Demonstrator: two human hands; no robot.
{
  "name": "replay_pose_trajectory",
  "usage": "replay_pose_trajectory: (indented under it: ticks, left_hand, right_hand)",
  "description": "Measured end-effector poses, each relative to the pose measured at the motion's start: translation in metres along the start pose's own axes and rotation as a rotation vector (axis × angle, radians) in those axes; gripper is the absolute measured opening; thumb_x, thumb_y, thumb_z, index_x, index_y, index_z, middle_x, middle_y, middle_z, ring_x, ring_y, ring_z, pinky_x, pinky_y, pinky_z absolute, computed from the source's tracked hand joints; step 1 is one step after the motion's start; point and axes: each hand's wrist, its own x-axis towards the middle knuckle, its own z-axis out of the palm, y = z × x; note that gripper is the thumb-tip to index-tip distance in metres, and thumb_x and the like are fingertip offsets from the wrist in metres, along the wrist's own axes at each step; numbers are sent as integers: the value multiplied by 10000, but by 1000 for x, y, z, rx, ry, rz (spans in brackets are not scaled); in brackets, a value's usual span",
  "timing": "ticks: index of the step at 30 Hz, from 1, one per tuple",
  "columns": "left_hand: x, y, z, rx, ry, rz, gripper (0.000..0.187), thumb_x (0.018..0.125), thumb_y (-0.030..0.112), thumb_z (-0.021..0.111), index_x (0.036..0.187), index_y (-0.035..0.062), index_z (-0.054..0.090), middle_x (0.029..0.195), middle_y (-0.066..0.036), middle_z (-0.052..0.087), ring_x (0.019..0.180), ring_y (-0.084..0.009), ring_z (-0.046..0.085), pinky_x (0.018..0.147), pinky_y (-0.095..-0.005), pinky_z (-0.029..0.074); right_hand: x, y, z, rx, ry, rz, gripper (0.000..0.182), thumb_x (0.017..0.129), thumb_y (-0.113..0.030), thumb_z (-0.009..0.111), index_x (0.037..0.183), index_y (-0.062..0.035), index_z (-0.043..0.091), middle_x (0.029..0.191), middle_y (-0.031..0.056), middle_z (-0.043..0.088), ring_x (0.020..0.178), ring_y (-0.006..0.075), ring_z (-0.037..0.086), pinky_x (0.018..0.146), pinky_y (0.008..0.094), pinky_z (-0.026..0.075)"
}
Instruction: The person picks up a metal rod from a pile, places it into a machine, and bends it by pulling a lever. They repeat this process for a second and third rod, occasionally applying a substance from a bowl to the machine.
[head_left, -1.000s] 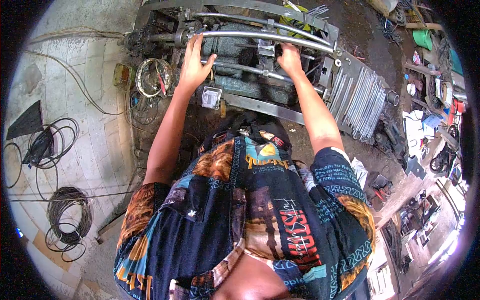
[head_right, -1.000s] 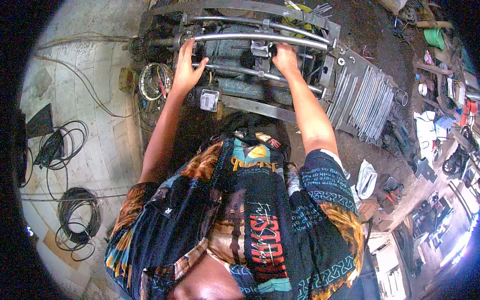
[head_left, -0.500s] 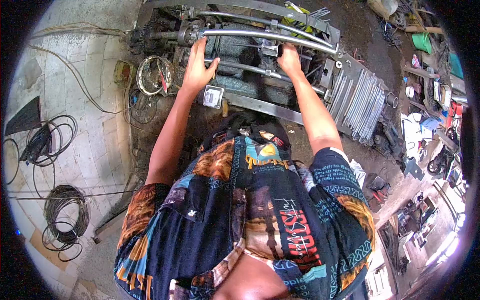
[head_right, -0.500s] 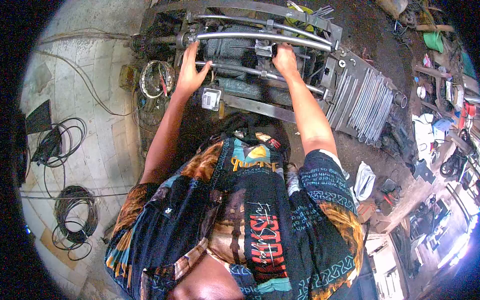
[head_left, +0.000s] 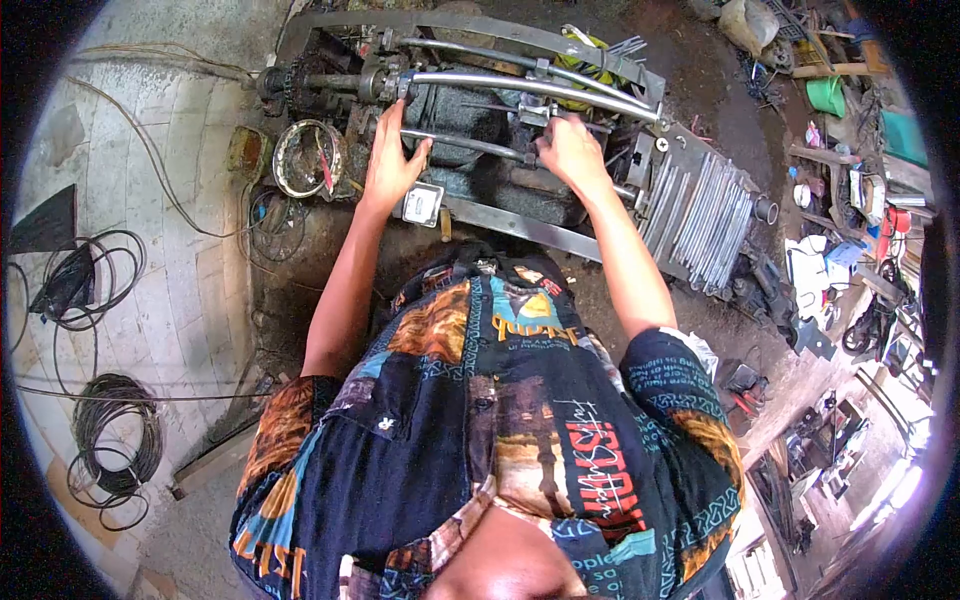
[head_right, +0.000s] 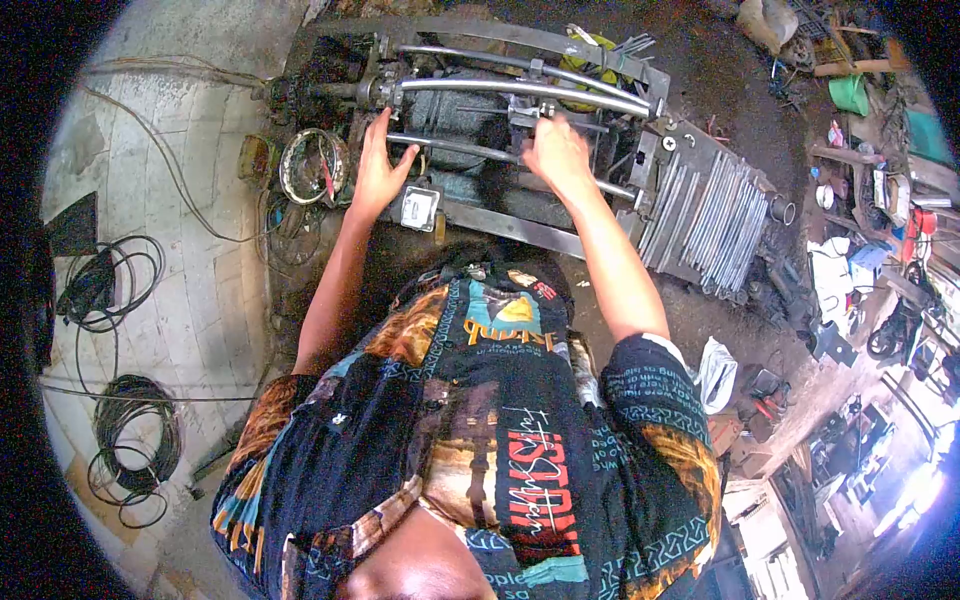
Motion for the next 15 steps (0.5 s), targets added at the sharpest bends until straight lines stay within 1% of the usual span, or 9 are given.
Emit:
replay_pose_trajectory:
  ticks: [2, 3, 4, 6, 7, 10, 12, 14, 15]
  left_hand:
    - [-4, -6, 4, -16, 15, 5, 780, 853, 179, 727, 1476, -12, 298, 1434, -269, 397, 1342, -417, 399, 1119, -441, 350]
    - [-5, -7, 5, -32, 18, -12, 783, 862, 204, 725, 1482, -9, 297, 1451, -267, 390, 1357, -413, 387, 1131, -445, 334]
    - [-8, -7, 10, -47, 20, -31, 786, 871, 228, 724, 1488, -5, 296, 1467, -265, 383, 1372, -408, 375, 1143, -448, 318]
    - [-10, -6, 10, -59, 30, -30, 787, 869, 221, 725, 1487, -8, 295, 1465, -267, 389, 1368, -410, 382, 1143, -448, 319]
    - [-12, -3, 8, -63, 36, -28, 772, 866, 189, 721, 1480, -12, 299, 1454, -271, 391, 1360, -418, 385, 1131, -446, 335]
    - [-19, -7, 4, -77, 76, -8, 751, 866, 158, 712, 1473, -14, 304, 1437, -276, 398, 1342, -431, 399, 1112, -445, 358]
    - [-32, -11, 1, -79, 95, -54, 757, 869, 172, 712, 1476, -15, 299, 1435, -273, 401, 1332, -429, 410, 1108, -448, 362]
    - [-46, -13, -5, -92, 108, -115, 762, 871, 189, 715, 1477, -18, 303, 1422, -264, 419, 1308, -418, 444, 1099, -444, 374]
    - [-53, -16, -8, -139, 127, -187, 763, 872, 197, 719, 1477, -18, 307, 1416, -261, 430, 1297, -410, 459, 1091, -437, 384]
  right_hand:
    - [0, -19, -47, 366, -203, -148, 279, 831, -208, 647, 1016, 1, 642, 1087, 213, 620, 1000, 416, 626, 880, 498, 514]
    - [3, -19, -55, 299, 45, -276, 264, 855, -244, 647, 981, -13, 636, 951, 190, 648, 955, 390, 644, 844, 460, 527]
    - [0, -18, -71, 263, 87, -267, 284, 855, -247, 656, 1031, -26, 629, 1043, 192, 638, 1048, 391, 621, 899, 484, 502]
    - [17, 5, -65, 38, 218, -299, 331, 845, -233, 685, 1094, -33, 597, 1113, 184, 621, 1070, 371, 597, 945, 471, 468]
    - [23, 21, -58, 0, 182, -282, 379, 838, -210, 696, 1149, -44, 556, 1165, 180, 602, 1133, 374, 571, 982, 489, 444]
    - [27, 50, -45, 41, 25, -273, 337, 850, -153, 618, 1150, -54, 502, 1075, 213, 625, 1087, 430, 591, 948, 570, 441]
    - [11, 50, -36, -33, 68, -336, 301, 856, -108, 555, 1132, -2, 497, 967, 258, 627, 898, 431, 651, 800, 544, 528]
    - [-19, 24, -31, -200, -93, -239, 349, 857, -104, 536, 1171, 43, 501, 942, 287, 638, 860, 444, 662, 795, 523, 547]
    - [-33, -4, -39, -172, -268, -220, 358, 855, -118, 544, 1167, 56, 522, 937, 293, 645, 881, 442, 666, 816, 508, 549]
